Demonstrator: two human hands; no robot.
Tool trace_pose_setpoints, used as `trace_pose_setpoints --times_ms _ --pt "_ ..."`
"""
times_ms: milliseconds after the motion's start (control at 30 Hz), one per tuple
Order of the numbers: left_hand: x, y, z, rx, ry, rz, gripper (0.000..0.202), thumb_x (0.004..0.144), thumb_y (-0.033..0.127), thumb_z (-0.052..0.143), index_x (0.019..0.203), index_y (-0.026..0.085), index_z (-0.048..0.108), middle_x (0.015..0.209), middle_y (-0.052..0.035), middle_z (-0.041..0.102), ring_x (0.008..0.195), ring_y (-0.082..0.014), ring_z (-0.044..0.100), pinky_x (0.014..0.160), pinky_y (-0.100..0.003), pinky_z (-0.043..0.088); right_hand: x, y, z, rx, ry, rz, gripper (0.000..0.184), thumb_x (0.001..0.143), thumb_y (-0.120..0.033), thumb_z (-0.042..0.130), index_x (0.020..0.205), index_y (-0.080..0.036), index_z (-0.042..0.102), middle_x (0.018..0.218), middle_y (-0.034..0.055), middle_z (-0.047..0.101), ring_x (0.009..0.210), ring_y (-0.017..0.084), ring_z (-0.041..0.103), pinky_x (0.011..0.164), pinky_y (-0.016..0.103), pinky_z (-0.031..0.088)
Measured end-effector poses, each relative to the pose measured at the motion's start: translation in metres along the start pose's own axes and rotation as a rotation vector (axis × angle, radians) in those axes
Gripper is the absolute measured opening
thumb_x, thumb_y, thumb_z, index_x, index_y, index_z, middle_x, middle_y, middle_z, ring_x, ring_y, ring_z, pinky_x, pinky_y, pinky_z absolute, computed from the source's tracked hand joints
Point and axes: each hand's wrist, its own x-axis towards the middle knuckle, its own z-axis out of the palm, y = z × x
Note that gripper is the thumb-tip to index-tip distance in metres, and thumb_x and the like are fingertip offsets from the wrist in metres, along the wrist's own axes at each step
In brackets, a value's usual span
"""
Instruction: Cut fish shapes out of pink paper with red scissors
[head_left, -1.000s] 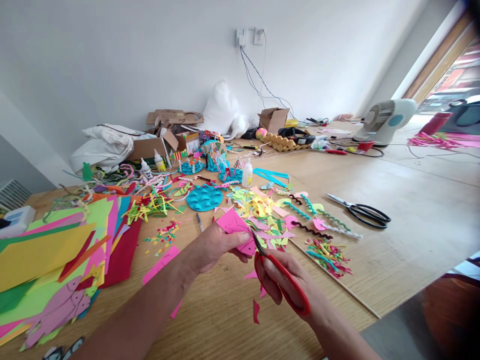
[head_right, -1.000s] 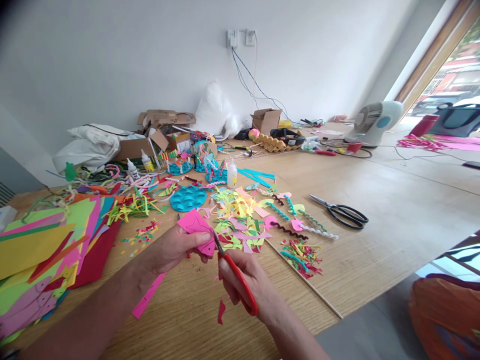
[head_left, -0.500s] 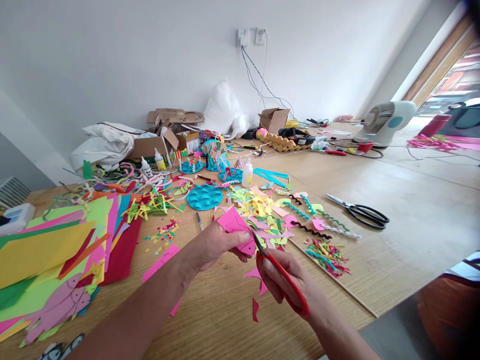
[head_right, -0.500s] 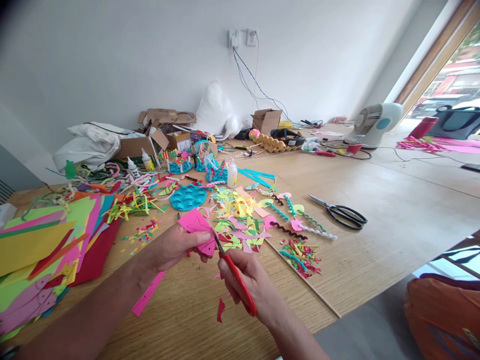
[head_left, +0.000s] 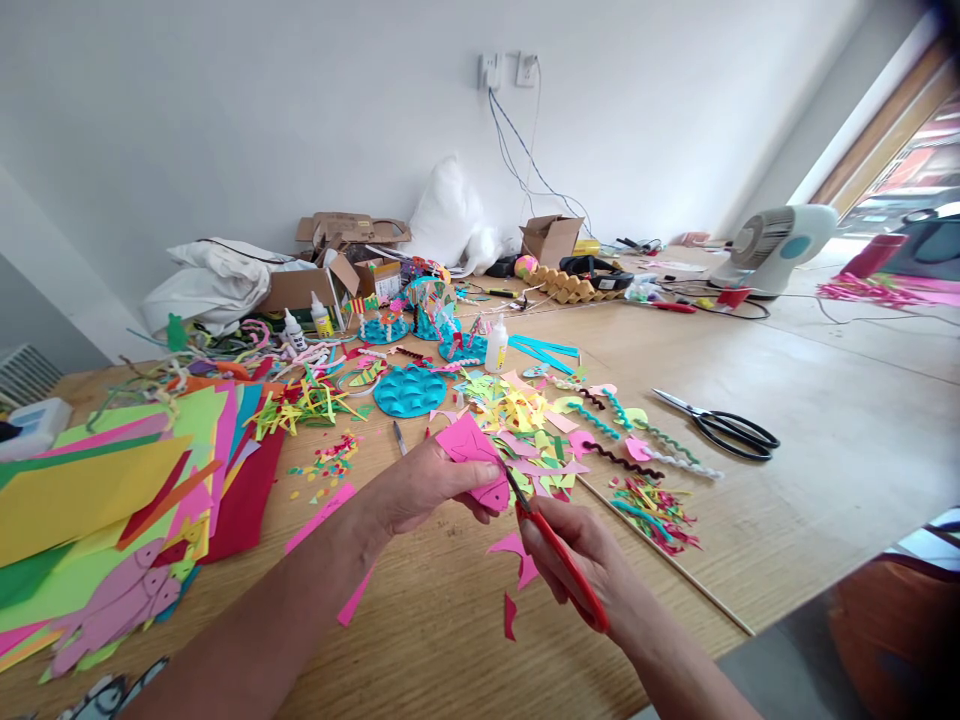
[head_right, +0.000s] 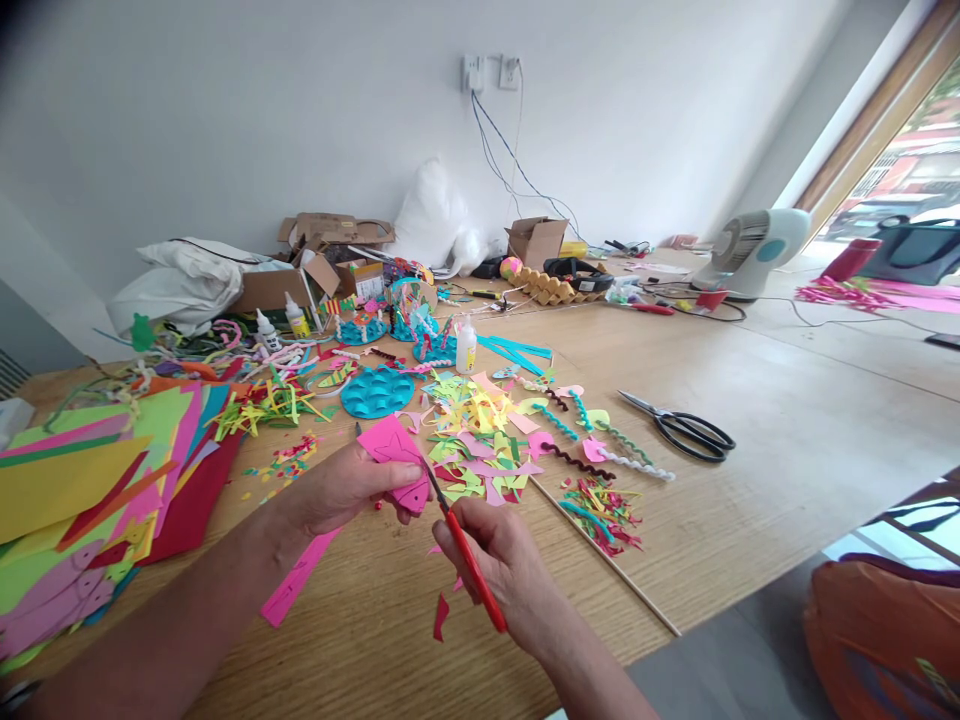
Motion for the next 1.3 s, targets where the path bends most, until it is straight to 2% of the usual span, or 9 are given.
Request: trace_pose_setpoints --times_ms 200,467,800,1100,1300 --pt "0.000 0.000 0.000 0.015 -0.009 0.002 0.015 0.072 0.024 0.058 0.063 0.011 0.059 0.056 -0.0021 0.061 0.049 -0.0087 0.054 0.048 -0.019 0.044 0.000 -0.004 0.002 0.032 -0.017 0.046 0.045 0.073 -0.063 0.048 0.056 -0.022 0.041 0.038 -0.0071 0.037 0.036 0.009 0.030 0.038 0.021 0.023" --pt "0.000 0.001 0.001 0.012 -0.009 -0.011 0.018 0.071 0.027 0.059 0.063 0.011 0.058 0.056 -0.0019 0.061 0.048 -0.0081 0.053 0.047 -0.019 0.044 -0.001 -0.003 0.001 0.051 -0.043 0.011 0.045 0.074 -0.063 0.047 0.056 -0.022 0.042 0.039 -0.0064 0.039 0.039 0.010 0.034 0.042 0.022 0.031" --pt "0.000 0.000 0.002 0.025 -0.010 -0.041 0.018 0.069 0.029 0.061 0.062 0.012 0.058 0.055 -0.0008 0.059 0.048 -0.0085 0.053 0.047 -0.019 0.044 -0.001 -0.003 0.001 0.119 -0.025 0.063 0.046 0.070 -0.063 0.054 0.055 -0.020 0.043 0.040 -0.0081 0.036 0.035 0.006 0.027 0.036 0.019 0.027" --pt "0.000 -0.002 -0.001 0.032 -0.031 -0.075 0.021 0.068 0.031 0.063 0.063 0.011 0.058 0.054 -0.0008 0.059 0.049 -0.0089 0.053 0.047 -0.019 0.044 -0.002 0.003 0.001 0.061 -0.002 0.051 0.047 0.072 -0.062 0.052 0.055 -0.020 0.042 0.040 -0.0085 0.035 0.034 0.006 0.029 0.036 0.019 0.027" --pt "0.004 -0.006 0.004 -0.036 0.031 0.000 0.026 0.070 0.036 0.063 0.062 0.012 0.056 0.056 0.0004 0.057 0.049 -0.0079 0.052 0.047 -0.019 0.043 -0.002 0.008 0.004 0.104 0.056 0.039 0.046 0.074 -0.061 0.051 0.055 -0.021 0.040 0.040 -0.0087 0.034 0.033 0.006 0.027 0.035 0.019 0.024"
